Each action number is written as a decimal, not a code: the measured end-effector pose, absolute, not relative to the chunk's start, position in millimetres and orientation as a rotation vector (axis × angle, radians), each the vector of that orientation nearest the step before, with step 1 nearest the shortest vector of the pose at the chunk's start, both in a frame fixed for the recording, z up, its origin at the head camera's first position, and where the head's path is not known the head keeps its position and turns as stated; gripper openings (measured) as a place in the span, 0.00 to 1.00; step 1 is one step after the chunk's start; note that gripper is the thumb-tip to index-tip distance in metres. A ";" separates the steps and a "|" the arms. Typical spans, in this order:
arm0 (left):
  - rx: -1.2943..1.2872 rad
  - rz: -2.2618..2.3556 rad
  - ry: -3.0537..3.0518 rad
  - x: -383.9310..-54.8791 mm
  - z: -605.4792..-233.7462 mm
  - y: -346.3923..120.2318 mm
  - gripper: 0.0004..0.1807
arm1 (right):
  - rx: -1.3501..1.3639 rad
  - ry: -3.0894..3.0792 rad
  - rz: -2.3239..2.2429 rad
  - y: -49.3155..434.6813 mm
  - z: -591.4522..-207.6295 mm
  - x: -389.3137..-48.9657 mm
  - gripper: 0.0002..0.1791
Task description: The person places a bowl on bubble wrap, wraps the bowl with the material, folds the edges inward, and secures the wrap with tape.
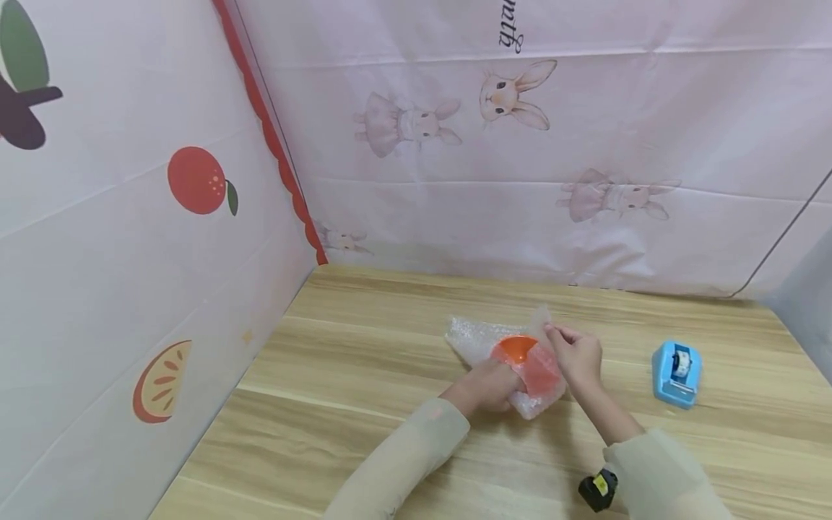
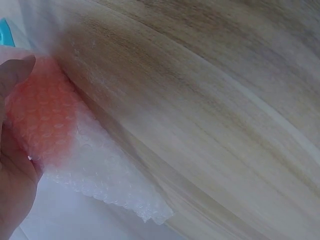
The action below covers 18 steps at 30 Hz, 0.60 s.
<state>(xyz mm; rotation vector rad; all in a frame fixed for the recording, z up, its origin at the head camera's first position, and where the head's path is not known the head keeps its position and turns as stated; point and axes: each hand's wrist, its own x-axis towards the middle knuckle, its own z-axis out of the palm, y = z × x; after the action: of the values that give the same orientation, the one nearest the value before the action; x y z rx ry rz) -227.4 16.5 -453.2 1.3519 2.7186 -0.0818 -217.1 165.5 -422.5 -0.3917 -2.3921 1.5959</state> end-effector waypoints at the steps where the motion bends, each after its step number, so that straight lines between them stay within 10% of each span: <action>1: 1.360 -0.095 2.717 -227.4 -453.0 16.4 0.06 | -0.382 -2.401 1.592 164.6 -423.5 -216.0 0.18; 18: 1.474 -0.227 2.734 -227.5 -456.5 16.3 0.09 | 0.524 -2.568 0.887 163.1 -459.8 -201.6 0.07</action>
<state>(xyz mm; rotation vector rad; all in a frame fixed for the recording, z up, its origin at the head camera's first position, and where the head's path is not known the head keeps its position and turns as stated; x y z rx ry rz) -227.5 16.3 -456.5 1.4745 2.7341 -0.2270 -201.6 163.1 -459.8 0.5236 -2.5685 0.8871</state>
